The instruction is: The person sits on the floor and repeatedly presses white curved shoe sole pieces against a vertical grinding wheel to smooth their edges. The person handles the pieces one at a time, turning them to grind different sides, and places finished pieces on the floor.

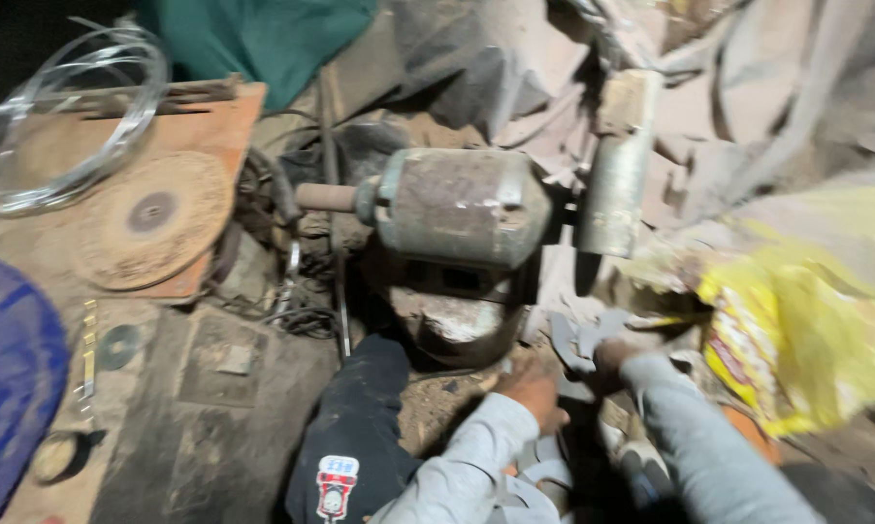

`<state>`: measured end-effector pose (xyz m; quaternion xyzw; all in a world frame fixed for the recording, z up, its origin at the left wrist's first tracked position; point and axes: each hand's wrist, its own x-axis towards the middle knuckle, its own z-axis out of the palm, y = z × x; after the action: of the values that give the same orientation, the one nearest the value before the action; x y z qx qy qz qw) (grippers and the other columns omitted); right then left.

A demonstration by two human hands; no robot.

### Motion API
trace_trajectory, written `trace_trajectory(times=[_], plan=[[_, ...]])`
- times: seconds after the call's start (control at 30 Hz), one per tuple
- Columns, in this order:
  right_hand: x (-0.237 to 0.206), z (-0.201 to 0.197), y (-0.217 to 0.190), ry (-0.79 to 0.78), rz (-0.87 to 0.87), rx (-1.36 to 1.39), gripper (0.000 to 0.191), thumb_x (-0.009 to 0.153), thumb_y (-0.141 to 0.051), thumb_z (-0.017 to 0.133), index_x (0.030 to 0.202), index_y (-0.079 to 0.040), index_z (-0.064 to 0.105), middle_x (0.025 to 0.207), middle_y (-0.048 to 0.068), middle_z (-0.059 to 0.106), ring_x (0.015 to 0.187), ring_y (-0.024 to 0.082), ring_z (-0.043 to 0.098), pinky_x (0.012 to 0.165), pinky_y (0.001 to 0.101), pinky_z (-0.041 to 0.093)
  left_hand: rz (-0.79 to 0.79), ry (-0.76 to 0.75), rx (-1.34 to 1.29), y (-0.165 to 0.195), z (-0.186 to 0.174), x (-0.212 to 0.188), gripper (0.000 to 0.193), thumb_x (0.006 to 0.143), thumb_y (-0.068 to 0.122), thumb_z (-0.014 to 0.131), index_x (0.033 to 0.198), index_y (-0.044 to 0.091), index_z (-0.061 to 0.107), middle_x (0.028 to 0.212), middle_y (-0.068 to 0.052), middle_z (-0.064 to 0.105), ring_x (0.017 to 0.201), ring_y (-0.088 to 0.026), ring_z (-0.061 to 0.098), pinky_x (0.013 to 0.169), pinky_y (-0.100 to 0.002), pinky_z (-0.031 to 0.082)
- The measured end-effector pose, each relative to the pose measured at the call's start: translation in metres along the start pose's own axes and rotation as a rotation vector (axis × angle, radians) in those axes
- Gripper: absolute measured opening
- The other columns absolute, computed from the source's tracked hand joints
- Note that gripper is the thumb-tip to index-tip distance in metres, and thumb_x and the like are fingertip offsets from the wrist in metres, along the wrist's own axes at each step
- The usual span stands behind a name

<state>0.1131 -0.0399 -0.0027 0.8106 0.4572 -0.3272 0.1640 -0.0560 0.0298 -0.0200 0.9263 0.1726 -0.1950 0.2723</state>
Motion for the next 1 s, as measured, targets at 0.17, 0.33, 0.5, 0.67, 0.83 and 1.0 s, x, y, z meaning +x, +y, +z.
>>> trace_trajectory(times=[0.17,0.33,0.5,0.67,0.83,1.0], plan=[[-0.035,-0.042,0.039,0.174,0.047,0.114,0.033,0.081,-0.035,0.071,0.102,-0.01,0.077,0.107,0.019,0.076,0.102,0.034,0.074,0.09,0.0436,0.058,0.023,0.152,-0.203,0.004,-0.011,0.002,0.106,0.083,0.043,0.083,0.159,0.003,0.022,0.159,-0.032,0.017,0.147,-0.046,0.022,0.118,-0.049,0.029],[-0.09,-0.039,0.038,0.281,-0.035,0.192,0.022,0.082,-0.025,0.07,0.097,-0.009,0.077,0.099,0.021,0.075,0.096,0.038,0.073,0.086,0.0451,0.058,0.301,0.032,-0.437,0.014,-0.029,-0.016,0.081,0.077,0.043,0.083,0.141,0.002,0.054,0.136,-0.024,0.059,0.13,-0.037,0.054,0.11,-0.041,0.043],[-0.098,-0.036,0.048,0.58,-0.132,0.532,0.025,0.083,-0.014,0.06,0.103,-0.01,0.075,0.094,0.021,0.075,0.089,0.037,0.073,0.083,0.0429,0.057,0.105,-0.451,-0.977,0.006,-0.06,-0.025,0.059,0.085,0.028,0.078,0.133,0.0,0.057,0.098,-0.016,0.073,0.07,-0.026,0.071,0.054,-0.035,0.053],[-0.073,-0.038,0.063,0.988,0.004,1.043,0.037,0.095,-0.029,0.061,0.119,-0.001,0.063,0.096,0.019,0.073,0.086,0.03,0.071,0.078,0.0387,0.055,0.169,-0.073,-1.269,0.024,-0.035,-0.013,0.045,0.095,0.021,0.072,0.129,-0.006,0.063,0.093,-0.018,0.073,0.059,-0.02,0.07,0.048,-0.029,0.056],[-0.046,-0.029,0.06,0.793,-0.124,1.064,0.039,0.098,-0.036,0.061,0.114,0.0,0.067,0.098,0.015,0.074,0.092,0.025,0.071,0.084,0.0372,0.054,0.116,0.176,-1.277,0.032,-0.018,0.006,0.041,0.096,0.021,0.067,0.127,-0.005,0.063,0.098,-0.015,0.076,0.061,-0.022,0.072,0.051,-0.03,0.059],[-0.032,-0.037,0.05,0.736,-0.146,1.036,0.039,0.099,-0.035,0.058,0.105,0.002,0.069,0.087,0.02,0.072,0.083,0.031,0.065,0.077,0.0432,0.053,0.17,0.161,-1.316,0.04,-0.023,0.008,0.04,0.096,0.021,0.064,0.13,-0.002,0.062,0.099,-0.015,0.076,0.062,-0.02,0.072,0.052,-0.029,0.058]])
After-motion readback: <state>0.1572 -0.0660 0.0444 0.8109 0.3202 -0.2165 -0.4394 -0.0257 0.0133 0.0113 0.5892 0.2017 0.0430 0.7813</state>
